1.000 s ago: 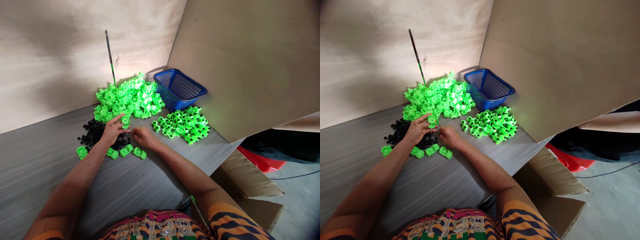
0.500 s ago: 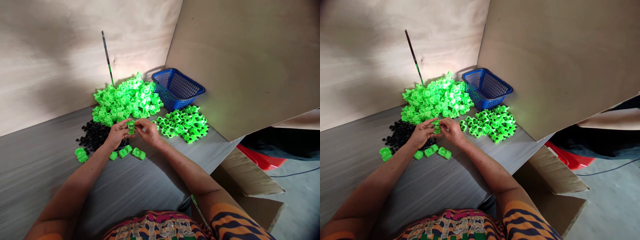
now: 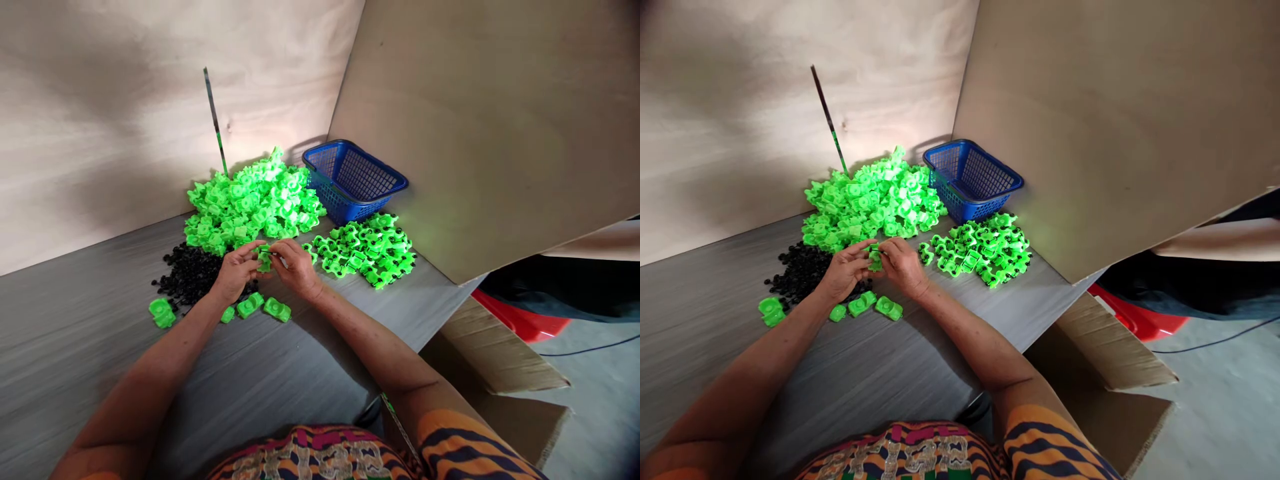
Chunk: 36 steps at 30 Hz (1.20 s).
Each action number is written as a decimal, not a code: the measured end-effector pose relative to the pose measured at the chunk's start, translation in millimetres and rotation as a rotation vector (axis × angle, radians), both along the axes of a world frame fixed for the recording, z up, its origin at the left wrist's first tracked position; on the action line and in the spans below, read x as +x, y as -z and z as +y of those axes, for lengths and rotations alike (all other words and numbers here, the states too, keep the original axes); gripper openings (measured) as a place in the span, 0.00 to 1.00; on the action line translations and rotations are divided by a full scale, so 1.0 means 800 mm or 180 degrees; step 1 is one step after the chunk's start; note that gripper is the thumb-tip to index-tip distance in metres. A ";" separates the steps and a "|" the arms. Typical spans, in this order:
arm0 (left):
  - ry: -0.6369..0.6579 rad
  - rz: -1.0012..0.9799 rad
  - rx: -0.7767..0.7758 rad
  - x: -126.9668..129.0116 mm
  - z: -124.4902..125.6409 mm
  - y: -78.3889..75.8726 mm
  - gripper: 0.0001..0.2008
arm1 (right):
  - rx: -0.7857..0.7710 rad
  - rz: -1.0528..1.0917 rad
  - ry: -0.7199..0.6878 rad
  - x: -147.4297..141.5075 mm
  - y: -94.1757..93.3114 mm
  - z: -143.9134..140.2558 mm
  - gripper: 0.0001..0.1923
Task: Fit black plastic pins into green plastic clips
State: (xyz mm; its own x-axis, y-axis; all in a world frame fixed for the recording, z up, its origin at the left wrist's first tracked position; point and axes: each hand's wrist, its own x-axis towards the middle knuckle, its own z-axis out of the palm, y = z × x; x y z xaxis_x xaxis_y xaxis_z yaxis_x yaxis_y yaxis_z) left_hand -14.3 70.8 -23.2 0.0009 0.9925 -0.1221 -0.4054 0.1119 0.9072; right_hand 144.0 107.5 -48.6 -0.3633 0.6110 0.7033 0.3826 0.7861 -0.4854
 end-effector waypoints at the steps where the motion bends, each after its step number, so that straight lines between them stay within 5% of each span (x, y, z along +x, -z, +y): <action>1: -0.0007 -0.0005 -0.0007 0.000 0.000 0.000 0.24 | 0.0064 0.0012 -0.0013 0.000 0.001 0.001 0.08; 19: -0.0105 0.0038 0.0132 -0.001 0.003 0.006 0.27 | 0.0056 0.0064 0.0063 -0.001 0.006 0.002 0.09; 36: -0.0290 0.0298 0.0211 0.001 0.001 0.006 0.27 | -0.0441 0.0514 -0.0023 -0.003 0.006 0.002 0.04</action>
